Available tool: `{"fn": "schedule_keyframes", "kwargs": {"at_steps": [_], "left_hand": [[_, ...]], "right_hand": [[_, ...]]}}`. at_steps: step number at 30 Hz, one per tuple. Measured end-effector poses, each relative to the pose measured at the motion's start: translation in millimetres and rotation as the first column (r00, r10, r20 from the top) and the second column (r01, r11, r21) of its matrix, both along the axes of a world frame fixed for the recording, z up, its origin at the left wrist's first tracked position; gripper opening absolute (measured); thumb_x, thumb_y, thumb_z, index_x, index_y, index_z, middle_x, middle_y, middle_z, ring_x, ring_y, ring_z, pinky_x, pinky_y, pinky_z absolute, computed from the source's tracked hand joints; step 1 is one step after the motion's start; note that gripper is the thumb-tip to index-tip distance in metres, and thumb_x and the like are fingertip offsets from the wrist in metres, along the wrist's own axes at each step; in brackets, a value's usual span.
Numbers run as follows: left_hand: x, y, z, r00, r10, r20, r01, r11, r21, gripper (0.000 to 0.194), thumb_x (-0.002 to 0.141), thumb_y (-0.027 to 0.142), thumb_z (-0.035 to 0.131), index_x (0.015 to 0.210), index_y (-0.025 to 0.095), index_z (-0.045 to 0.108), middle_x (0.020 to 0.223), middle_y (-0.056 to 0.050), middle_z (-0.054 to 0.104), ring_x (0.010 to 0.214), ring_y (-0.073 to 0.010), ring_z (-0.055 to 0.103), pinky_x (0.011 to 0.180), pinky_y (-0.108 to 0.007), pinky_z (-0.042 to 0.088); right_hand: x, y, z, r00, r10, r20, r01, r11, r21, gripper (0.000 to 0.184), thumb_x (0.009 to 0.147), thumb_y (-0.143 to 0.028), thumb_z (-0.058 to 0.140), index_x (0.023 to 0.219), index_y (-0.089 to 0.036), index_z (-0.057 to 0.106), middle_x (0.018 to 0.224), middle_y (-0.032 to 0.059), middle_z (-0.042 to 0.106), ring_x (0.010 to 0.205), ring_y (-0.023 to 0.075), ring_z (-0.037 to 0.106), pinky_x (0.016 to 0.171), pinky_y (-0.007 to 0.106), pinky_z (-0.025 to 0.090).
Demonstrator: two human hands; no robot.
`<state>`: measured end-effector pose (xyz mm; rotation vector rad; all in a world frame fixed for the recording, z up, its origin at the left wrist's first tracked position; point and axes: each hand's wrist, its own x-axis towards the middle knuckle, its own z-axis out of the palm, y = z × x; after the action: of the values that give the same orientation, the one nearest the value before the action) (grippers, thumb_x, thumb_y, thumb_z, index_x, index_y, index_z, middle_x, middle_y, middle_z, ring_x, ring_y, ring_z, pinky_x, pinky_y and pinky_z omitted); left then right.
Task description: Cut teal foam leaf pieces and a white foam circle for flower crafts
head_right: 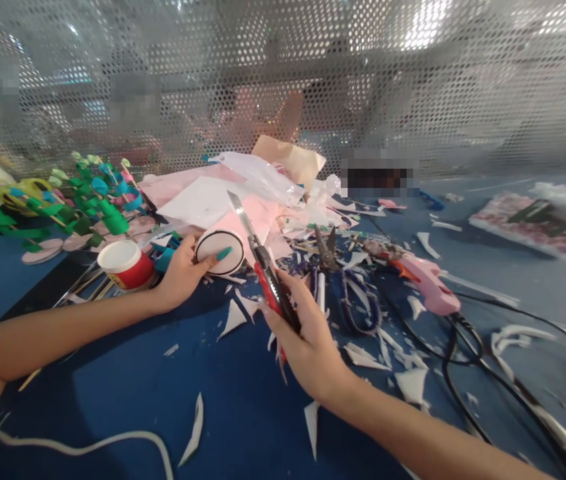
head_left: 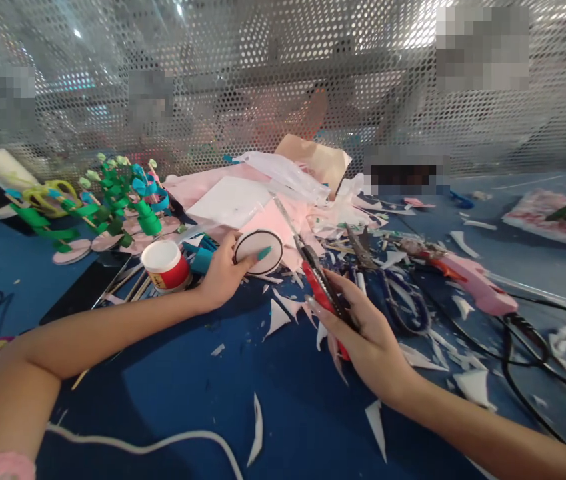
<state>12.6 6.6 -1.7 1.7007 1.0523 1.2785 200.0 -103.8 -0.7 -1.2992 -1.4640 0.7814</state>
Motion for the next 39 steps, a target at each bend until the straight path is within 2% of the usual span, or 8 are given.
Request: {"fn": "schedule_keyframes", "kwargs": {"at_steps": [5,8,13,18,22,28,34,39], "left_hand": [[1.9,-1.1,0.5,0.982,-0.081,0.17,0.095,0.993,-0.076,0.036,0.071,0.034,0.066,0.097,0.018,0.047,0.098,-0.004,0.061,0.079,-0.015,0.063,0.057,-0.024,0.056],[1.8,-1.2,-0.4,0.972,-0.099,0.213,0.119,0.99,-0.082,0.036,0.073,0.036,0.064,0.099,0.02,0.046,0.103,-0.005,0.061,0.086,-0.017,0.064,0.06,-0.027,0.059],[1.4,-0.6,-1.8,0.971,-0.102,0.215,0.111,0.993,-0.031,0.036,0.074,0.035,0.063,0.101,0.017,0.049,0.101,-0.007,0.064,0.094,-0.0197,0.064,0.073,-0.031,0.059],[2.7,-1.8,-0.3,0.965,-0.112,0.239,0.13,0.99,-0.059,0.034,0.071,0.031,0.065,0.098,0.014,0.054,0.097,-0.007,0.067,0.091,-0.0203,0.065,0.073,-0.032,0.058],[4.1,-3.6,1.5,0.954,-0.142,0.263,0.166,0.984,-0.071,0.033,0.068,0.026,0.067,0.097,0.014,0.056,0.09,-0.004,0.068,0.082,-0.0187,0.066,0.071,-0.031,0.058],[3.4,-1.9,1.3,0.963,-0.088,0.253,0.1,0.994,-0.035,0.025,0.072,0.022,0.063,0.095,0.015,0.057,0.097,-0.005,0.068,0.094,-0.0191,0.064,0.084,-0.034,0.055],[3.7,-2.6,2.8,0.964,-0.089,0.252,0.096,0.995,-0.014,0.022,0.07,0.016,0.061,0.092,0.016,0.056,0.094,-0.003,0.068,0.092,-0.0172,0.064,0.085,-0.033,0.054],[3.3,-3.7,3.3,0.971,-0.079,0.226,0.081,0.997,0.001,0.02,0.068,0.015,0.062,0.087,0.015,0.057,0.088,-0.002,0.068,0.087,-0.016,0.065,0.08,-0.03,0.056]], "right_hand": [[-0.8,-3.8,1.5,0.997,0.008,0.073,-0.013,0.998,0.068,0.044,0.082,-0.033,0.055,0.124,-0.02,0.05,0.098,0.0107,0.062,0.091,0.024,0.061,0.071,0.038,0.055],[-0.4,-4.5,2.5,0.996,0.012,0.089,-0.02,0.996,0.089,0.049,0.083,-0.033,0.054,0.13,-0.023,0.047,0.093,0.0103,0.063,0.091,0.0263,0.062,0.068,0.04,0.056],[1.4,-4.4,2.1,0.991,0.06,0.122,-0.071,0.994,0.087,0.054,0.084,-0.033,0.051,0.137,-0.027,0.041,0.095,0.0107,0.064,0.089,0.0276,0.062,0.067,0.041,0.056],[2.1,-4.7,0.7,0.984,0.101,0.147,-0.122,0.983,0.138,0.054,0.086,-0.029,0.048,0.139,-0.027,0.038,0.109,0.0104,0.06,0.091,0.0229,0.061,0.075,0.04,0.055],[1.0,-7.3,1.6,0.97,0.127,0.208,-0.165,0.97,0.18,0.054,0.087,-0.024,0.048,0.14,-0.023,0.036,0.103,0.0106,0.059,0.084,0.0188,0.061,0.076,0.036,0.054],[1.1,-7.0,-0.5,0.967,0.05,0.248,-0.105,0.972,0.211,0.056,0.087,-0.023,0.047,0.142,-0.026,0.033,0.124,0.012,0.054,0.11,0.0235,0.055,0.095,0.043,0.045],[1.0,-6.2,0.3,0.954,0.046,0.296,-0.126,0.958,0.256,0.058,0.087,-0.02,0.046,0.143,-0.024,0.03,0.132,0.0126,0.049,0.122,0.024,0.047,0.101,0.043,0.039],[0.9,-7.0,1.9,0.946,0.088,0.313,-0.174,0.95,0.26,0.063,0.087,-0.018,0.045,0.145,-0.026,0.023,0.139,0.0122,0.043,0.119,0.0226,0.05,0.098,0.039,0.043]]}}
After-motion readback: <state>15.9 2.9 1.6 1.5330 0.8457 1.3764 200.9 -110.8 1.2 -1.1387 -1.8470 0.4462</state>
